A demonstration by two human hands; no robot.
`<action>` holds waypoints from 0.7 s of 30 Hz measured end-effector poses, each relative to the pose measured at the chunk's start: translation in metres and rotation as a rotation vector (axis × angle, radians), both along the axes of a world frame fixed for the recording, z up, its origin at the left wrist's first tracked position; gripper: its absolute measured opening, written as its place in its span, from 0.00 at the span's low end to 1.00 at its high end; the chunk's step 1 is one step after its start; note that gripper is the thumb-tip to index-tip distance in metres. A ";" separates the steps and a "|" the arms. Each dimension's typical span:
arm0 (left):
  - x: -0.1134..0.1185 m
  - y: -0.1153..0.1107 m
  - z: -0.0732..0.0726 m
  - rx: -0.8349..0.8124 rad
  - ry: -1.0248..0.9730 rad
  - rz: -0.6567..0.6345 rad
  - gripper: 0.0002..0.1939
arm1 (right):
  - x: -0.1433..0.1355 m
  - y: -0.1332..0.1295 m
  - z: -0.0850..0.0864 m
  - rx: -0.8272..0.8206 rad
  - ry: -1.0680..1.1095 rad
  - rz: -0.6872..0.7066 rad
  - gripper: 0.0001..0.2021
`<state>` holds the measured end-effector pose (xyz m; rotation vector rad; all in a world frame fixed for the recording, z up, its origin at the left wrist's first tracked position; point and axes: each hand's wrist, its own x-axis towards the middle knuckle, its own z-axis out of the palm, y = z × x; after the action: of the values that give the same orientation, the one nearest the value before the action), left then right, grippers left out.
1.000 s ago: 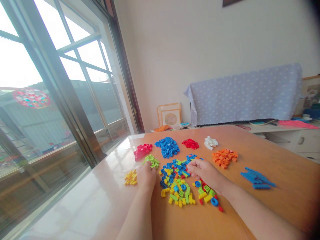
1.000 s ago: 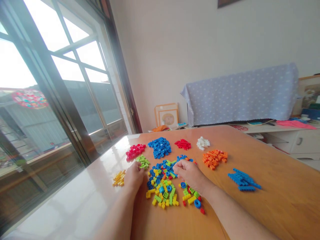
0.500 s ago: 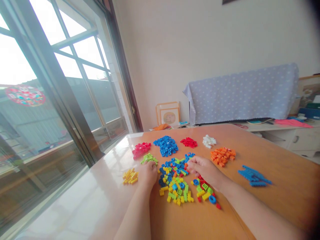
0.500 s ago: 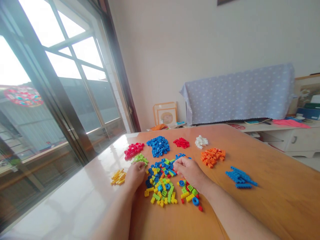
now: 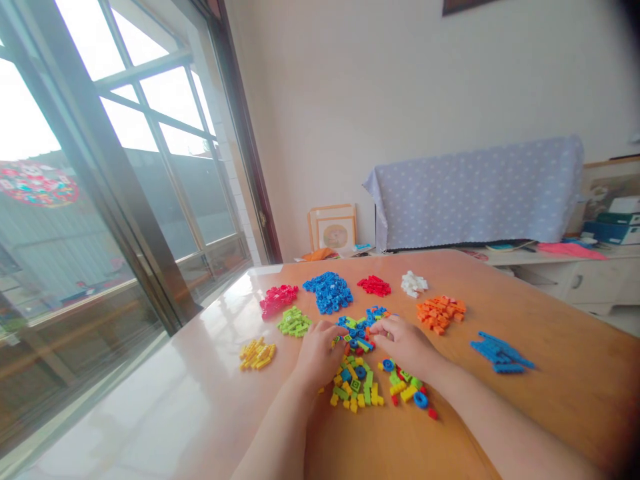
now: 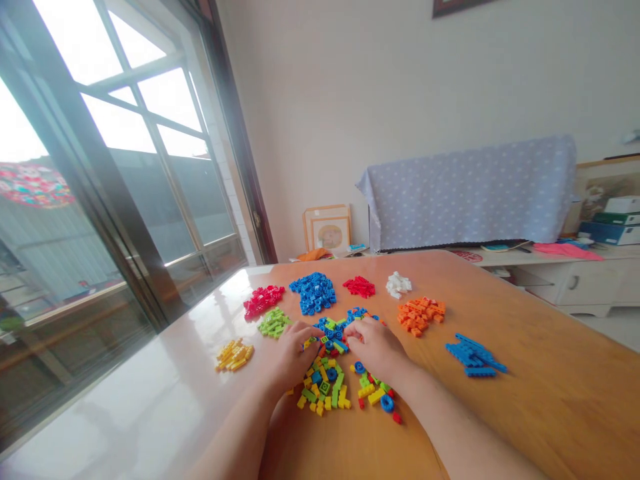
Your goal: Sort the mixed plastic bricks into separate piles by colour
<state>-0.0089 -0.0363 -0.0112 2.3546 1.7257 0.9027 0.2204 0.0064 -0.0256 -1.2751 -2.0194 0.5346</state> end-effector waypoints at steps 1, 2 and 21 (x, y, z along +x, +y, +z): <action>0.003 -0.001 0.001 -0.001 0.015 -0.029 0.14 | 0.000 0.000 0.000 0.055 -0.081 0.003 0.10; 0.005 -0.002 0.001 0.002 0.031 -0.049 0.15 | -0.001 0.000 0.000 0.102 -0.157 0.008 0.11; 0.013 -0.002 0.007 -0.081 0.023 -0.066 0.09 | -0.009 -0.001 0.001 0.172 -0.364 -0.015 0.07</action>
<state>0.0045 -0.0382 -0.0045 2.3636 1.6497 0.7846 0.2111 0.0053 -0.0249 -1.3547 -2.2910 0.1205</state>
